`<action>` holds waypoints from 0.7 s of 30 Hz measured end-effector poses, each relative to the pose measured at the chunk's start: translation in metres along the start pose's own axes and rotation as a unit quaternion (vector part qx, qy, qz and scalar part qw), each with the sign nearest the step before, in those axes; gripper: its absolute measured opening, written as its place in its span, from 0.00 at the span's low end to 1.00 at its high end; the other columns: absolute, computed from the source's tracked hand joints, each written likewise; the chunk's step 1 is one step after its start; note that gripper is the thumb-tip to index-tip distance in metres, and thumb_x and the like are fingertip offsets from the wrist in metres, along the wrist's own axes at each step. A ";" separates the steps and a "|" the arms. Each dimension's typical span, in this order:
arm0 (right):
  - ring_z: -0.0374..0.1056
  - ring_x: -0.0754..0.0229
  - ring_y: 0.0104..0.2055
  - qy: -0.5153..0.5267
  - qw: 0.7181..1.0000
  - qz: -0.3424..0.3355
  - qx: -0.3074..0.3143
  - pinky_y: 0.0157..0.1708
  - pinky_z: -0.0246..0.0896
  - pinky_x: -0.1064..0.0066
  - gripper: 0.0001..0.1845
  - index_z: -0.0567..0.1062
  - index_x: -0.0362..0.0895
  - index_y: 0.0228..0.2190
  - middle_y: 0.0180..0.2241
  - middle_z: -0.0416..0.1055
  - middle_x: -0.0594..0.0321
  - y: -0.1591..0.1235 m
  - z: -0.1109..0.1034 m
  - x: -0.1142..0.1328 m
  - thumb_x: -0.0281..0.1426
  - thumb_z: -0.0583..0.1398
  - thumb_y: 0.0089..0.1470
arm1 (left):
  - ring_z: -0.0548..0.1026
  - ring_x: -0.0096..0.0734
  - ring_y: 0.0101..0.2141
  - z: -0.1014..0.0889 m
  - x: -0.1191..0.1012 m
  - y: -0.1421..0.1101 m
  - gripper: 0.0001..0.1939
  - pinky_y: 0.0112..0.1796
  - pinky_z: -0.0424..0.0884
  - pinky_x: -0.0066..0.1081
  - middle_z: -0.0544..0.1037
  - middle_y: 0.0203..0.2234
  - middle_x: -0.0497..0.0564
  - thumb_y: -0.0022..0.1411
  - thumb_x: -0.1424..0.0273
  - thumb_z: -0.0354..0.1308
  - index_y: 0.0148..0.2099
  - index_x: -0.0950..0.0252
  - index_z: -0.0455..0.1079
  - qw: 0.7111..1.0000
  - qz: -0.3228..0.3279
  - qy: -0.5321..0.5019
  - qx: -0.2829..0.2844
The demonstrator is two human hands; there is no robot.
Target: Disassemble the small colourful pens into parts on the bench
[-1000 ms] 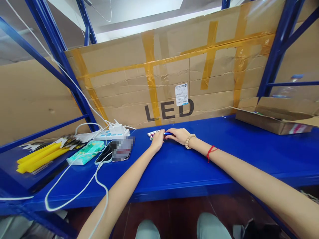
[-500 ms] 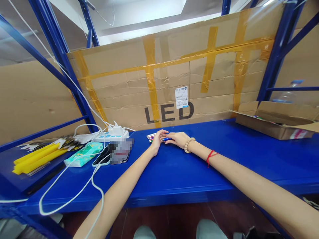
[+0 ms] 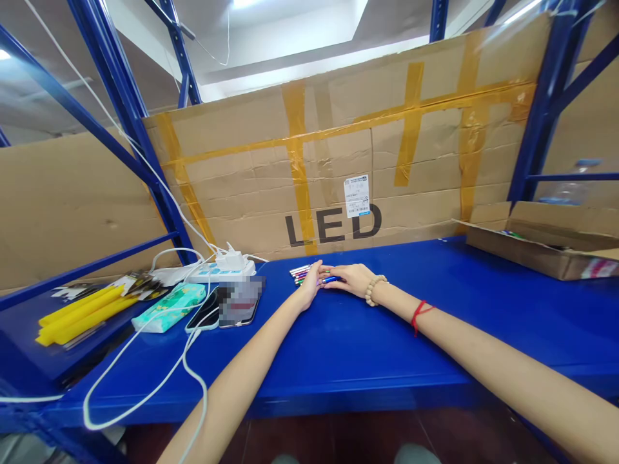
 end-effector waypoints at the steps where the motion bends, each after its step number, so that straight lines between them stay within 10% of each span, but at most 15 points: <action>1: 0.66 0.54 0.46 -0.001 1.000 0.001 0.000 0.40 0.63 0.67 0.20 0.71 0.48 0.44 0.47 0.68 0.60 0.000 0.000 0.000 0.45 0.50 0.55 | 0.71 0.31 0.35 0.000 0.000 0.000 0.20 0.34 0.64 0.26 0.76 0.30 0.54 0.61 0.64 0.40 0.34 0.69 0.71 1.000 0.001 0.001 0.000; 21: 0.68 0.55 0.42 -0.021 0.999 0.022 0.038 0.35 0.60 0.71 0.19 0.70 0.49 0.45 0.43 0.70 0.59 0.001 0.001 -0.003 0.42 0.52 0.55 | 0.71 0.30 0.29 -0.012 0.001 0.008 0.21 0.33 0.64 0.28 0.75 0.24 0.53 0.59 0.64 0.40 0.30 0.68 0.71 0.998 0.053 0.028 -0.026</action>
Point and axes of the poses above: each hand's wrist, its own y-axis towards the middle knuckle, its own z-axis out of the palm, x = y × z, the point moved 7 cm from there along y, towards the middle knuckle
